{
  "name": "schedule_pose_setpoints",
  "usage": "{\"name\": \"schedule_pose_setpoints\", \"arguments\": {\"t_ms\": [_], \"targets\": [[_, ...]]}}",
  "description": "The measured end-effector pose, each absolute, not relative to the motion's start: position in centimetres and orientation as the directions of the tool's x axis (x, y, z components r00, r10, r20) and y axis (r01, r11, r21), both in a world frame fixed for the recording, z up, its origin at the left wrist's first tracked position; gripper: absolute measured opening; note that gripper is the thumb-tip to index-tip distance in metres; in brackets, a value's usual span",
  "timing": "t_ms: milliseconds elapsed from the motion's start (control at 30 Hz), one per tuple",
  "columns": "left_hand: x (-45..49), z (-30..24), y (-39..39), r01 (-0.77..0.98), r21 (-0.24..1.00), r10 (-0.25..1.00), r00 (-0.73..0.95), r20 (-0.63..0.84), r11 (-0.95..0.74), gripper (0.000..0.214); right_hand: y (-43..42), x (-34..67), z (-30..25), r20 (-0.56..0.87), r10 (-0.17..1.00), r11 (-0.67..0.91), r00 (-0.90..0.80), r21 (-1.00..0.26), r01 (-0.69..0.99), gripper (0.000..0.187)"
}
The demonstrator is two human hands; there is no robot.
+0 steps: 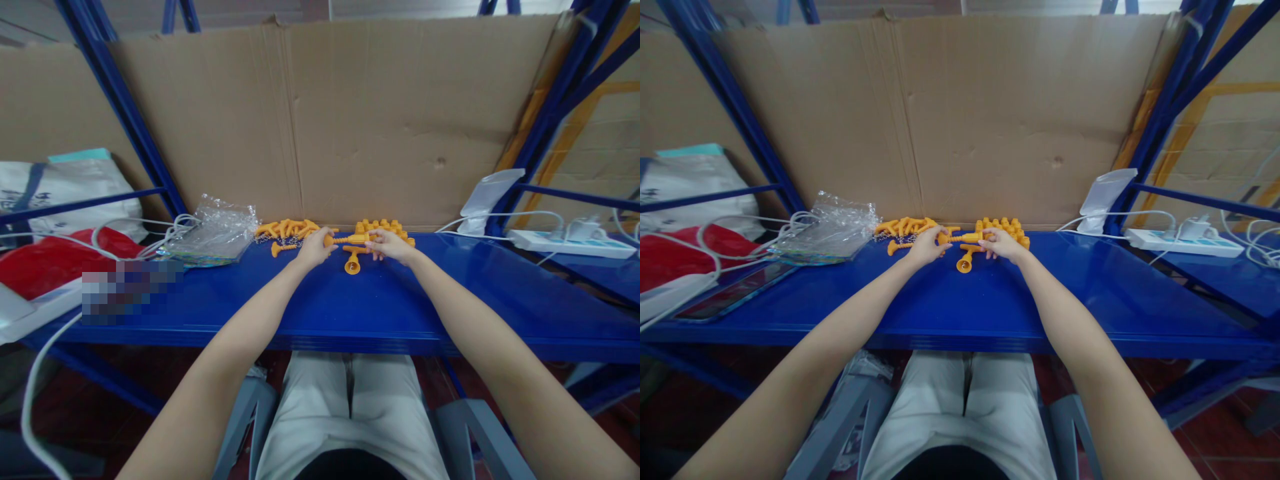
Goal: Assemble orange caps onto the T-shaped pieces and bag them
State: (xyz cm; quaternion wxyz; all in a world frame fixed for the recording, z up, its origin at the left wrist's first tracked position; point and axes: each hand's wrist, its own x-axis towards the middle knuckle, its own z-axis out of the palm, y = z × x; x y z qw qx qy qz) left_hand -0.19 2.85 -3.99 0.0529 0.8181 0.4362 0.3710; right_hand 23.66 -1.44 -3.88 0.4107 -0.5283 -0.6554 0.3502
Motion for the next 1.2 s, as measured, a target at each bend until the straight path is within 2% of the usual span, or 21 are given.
{"name": "schedule_pose_setpoints", "arguments": {"t_ms": [133, 333, 633, 900, 1200], "targets": [[-0.3, -4.1, 2.9, 0.650, 0.444, 0.764, 0.358, 0.536, -0.616, 0.024, -1.4, 23.7, -3.8, 0.162, 0.980, 0.194, -0.111, -0.891, 0.410, 0.041], [-0.4, -4.1, 3.0, 0.657, 0.401, 0.734, 0.362, 0.575, -0.638, 0.024, -1.2, 23.9, -3.9, 0.171, 0.970, 0.229, -0.172, -0.876, 0.424, 0.035], [-0.4, -4.0, 2.9, 0.646, 0.413, 0.734, 0.362, 0.575, -0.642, 0.022, -1.7, 23.5, -3.4, 0.159, 0.973, 0.221, -0.165, -0.842, 0.491, 0.048], [-0.2, -4.0, 2.7, 0.626, 0.527, 0.811, 0.348, 0.470, -0.574, 0.022, -2.4, 22.6, -2.8, 0.153, 0.986, 0.168, -0.069, -0.902, 0.397, 0.032], [0.3, -3.5, 1.5, 0.625, 0.575, 0.847, 0.335, 0.414, -0.528, 0.024, -2.2, 23.1, -3.1, 0.251, 0.962, 0.274, -0.112, -0.869, 0.413, 0.038]]}}
